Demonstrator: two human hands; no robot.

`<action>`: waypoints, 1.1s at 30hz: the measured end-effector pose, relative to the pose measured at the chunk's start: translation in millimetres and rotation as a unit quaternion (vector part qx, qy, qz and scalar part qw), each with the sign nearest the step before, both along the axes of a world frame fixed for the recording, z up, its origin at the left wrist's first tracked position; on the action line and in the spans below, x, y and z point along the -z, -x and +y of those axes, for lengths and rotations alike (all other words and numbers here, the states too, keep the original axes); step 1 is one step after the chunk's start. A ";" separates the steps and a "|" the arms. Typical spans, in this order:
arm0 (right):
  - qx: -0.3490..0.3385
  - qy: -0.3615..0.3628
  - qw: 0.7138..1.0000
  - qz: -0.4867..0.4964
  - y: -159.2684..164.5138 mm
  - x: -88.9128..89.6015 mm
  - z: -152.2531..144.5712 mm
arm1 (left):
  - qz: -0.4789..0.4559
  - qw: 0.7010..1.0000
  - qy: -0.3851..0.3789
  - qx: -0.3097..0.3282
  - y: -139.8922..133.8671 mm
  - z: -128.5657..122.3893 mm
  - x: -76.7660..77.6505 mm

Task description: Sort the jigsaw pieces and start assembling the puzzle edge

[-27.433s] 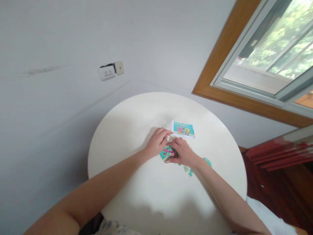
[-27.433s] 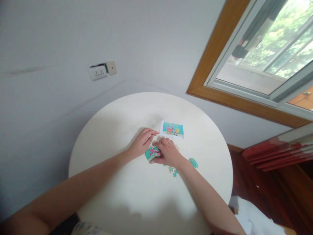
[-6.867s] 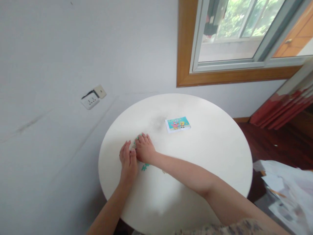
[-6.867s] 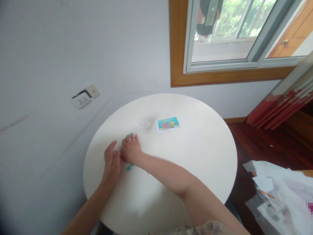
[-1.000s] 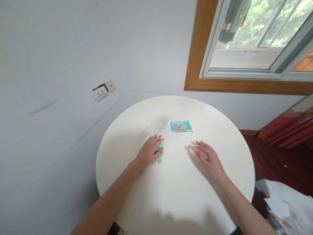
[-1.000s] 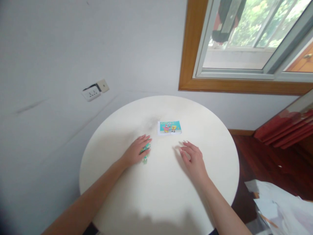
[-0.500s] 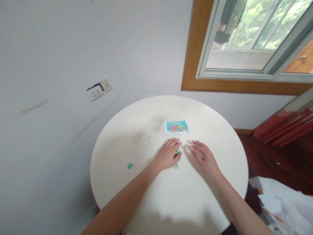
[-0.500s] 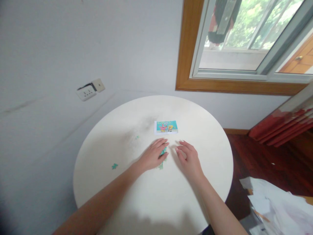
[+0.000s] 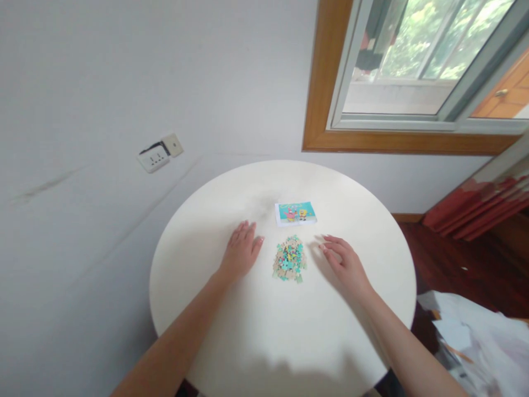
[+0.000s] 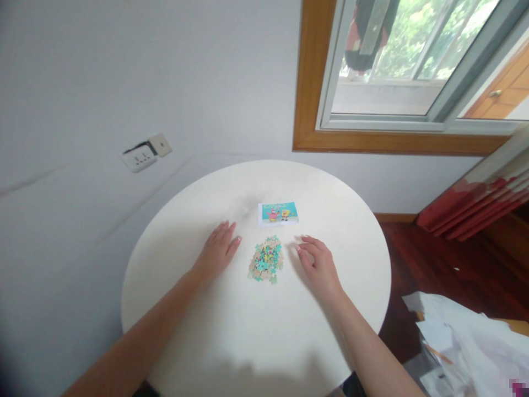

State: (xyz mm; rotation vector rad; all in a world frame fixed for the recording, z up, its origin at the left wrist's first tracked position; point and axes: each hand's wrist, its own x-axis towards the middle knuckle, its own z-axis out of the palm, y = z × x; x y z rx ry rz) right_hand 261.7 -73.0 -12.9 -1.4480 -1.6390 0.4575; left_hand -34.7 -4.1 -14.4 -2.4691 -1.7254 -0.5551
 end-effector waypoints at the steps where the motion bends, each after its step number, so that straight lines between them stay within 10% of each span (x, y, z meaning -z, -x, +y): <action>1: -0.001 0.002 1.000 -0.001 -0.1 0.0 -0.1 | 0.004 1.000 0.005 -0.001 4.5 -1.8 3.5; 15: 0.007 -0.005 1.000 -0.010 -3.0 2.5 2.4 | -0.081 0.978 0.101 0.165 -40.6 -46.6 -12.0; 25: -0.008 -0.008 1.000 -0.004 -0.9 -0.7 0.2 | -0.019 0.997 -0.028 -0.076 74.1 -117.1 20.1; 33: -0.003 -0.001 1.000 -0.008 -0.8 -2.3 -0.6 | 0.030 0.997 -0.049 -0.053 23.2 -137.0 30.7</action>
